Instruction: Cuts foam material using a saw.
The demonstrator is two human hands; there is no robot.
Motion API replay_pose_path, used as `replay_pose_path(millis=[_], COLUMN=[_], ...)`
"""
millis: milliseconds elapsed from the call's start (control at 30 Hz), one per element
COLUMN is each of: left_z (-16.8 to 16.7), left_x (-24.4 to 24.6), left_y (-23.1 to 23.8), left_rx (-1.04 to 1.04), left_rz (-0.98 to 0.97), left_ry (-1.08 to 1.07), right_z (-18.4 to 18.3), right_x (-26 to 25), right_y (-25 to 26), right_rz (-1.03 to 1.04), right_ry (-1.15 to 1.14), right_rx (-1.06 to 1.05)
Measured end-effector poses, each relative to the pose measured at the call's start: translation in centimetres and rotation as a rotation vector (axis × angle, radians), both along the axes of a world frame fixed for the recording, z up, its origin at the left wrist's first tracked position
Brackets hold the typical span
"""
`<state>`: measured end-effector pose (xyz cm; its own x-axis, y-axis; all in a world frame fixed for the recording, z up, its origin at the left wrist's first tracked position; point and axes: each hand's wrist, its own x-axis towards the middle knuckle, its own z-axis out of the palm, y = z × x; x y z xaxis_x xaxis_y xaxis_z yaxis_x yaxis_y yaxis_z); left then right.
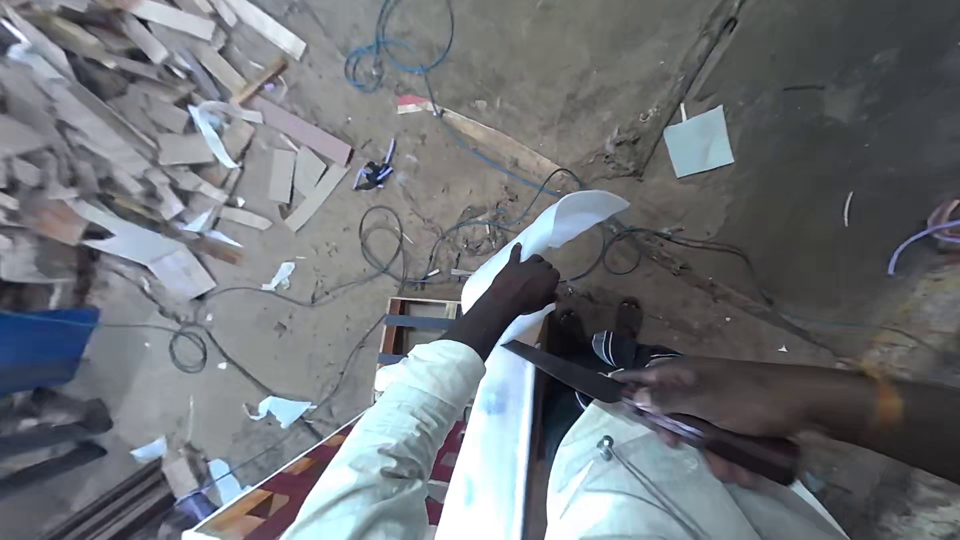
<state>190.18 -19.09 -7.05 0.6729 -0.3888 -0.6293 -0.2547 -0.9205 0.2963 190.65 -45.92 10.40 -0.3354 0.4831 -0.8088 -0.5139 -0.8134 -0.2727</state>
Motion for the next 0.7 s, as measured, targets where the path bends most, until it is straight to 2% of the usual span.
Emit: replay_pose_path(millis=[100,200,267,333,400,467,567,633,700], left_z=[0.0,0.2,0.4,0.8,1.4,1.9,1.9,1.7,1.5], left_x=[-0.1,0.2,0.4,0.0,-0.4,-0.9,-2.1,-2.6,-3.1], left_y=[0.8,0.8,1.6,3.1,4.8,6.4,8.8,10.1,10.9], left_rx=[-0.018,-0.029,-0.045,-0.076,-0.098,-0.117,-0.189,-0.287,-0.396], left_rz=[0.038,0.053,0.09,0.16,0.248,0.336,0.424,0.472,0.515], left_ry=[-0.019,-0.012,-0.034,-0.07,-0.106,-0.123,-0.154,-0.174,-0.222], right_z=[0.7,-1.6,-2.7,-2.5,-2.2,-3.1,-5.6,-7.0,-8.3], right_x=[-0.5,-2.2,-2.0,-0.6,1.2,2.4,2.7,1.7,0.3], right_y=[0.9,5.1,5.9,3.4,-1.4,-7.5,-14.8,-17.0,-17.2], right_rz=[0.022,0.008,-0.033,-0.033,0.049,0.175,0.505,0.585,0.628], right_ry=[-0.005,-0.054,-0.069,-0.083,-0.196,-0.459,-0.988,-1.195,-1.297], right_rx=[0.005,0.039,0.043,0.046,0.046,0.065,0.214,0.309,0.347])
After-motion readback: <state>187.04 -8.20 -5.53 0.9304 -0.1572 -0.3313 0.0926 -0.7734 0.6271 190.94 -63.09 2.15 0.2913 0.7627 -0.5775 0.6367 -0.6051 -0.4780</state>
